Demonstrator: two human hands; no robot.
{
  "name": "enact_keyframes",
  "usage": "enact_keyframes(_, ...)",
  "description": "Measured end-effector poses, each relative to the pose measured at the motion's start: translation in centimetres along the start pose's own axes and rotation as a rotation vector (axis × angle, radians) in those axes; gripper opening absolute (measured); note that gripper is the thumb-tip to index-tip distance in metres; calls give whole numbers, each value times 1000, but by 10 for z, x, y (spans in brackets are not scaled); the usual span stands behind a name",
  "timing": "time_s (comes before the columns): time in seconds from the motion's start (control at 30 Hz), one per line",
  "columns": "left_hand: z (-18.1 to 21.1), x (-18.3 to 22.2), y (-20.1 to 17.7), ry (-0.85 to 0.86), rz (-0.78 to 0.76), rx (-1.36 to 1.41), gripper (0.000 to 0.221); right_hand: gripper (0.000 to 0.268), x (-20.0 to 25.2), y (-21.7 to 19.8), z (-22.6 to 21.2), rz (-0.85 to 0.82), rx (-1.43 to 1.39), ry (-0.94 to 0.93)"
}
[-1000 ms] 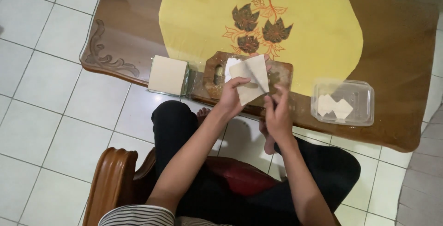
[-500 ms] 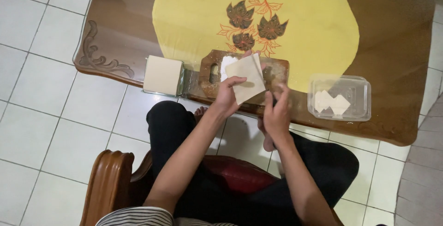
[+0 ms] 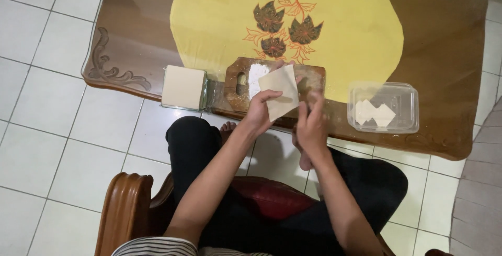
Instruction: Applying paste to square food wrappers and stacking them in a plastic container
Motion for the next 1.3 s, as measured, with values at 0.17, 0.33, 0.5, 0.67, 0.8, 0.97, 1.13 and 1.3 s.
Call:
enact_keyframes(0.17,74,74,94,47,-45,-20,45,36,1,-2,5,5,29,-18)
enact_keyframes(0.33,65,68,83,38,-31,-61,51,37,0,-3,-4,-20,13,-24)
enact_keyframes(0.5,53,69,79,231,-164,-250,83,35,-1,-4,-4,45,8,-12)
enact_keyframes(0.67,52,67,77,132,-93,-203,70,40,-3,-5,-7,-9,62,5)
enact_keyframes(0.8,54,71,79,196,-142,-246,85,36,-2,-11,-14,36,62,-7)
enact_keyframes(0.97,31,38,47,12,14,-208,54,41,-3,-7,-4,11,95,11)
enact_keyframes(1.13,56,63,79,26,44,-144,54,35,0,-10,-6,52,35,-42)
enact_keyframes(1.3,56,59,74,39,12,-46,50,37,-3,-10,9,32,127,-32)
Point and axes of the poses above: each hand's wrist, its own x-axis away from the middle knuckle, its own y-axis out of the palm, z = x × y, the point moved 3 cm from there along -x, towards the middle knuckle, and after that the axes turned 12 degrees about -x, right-handed, at the moved point
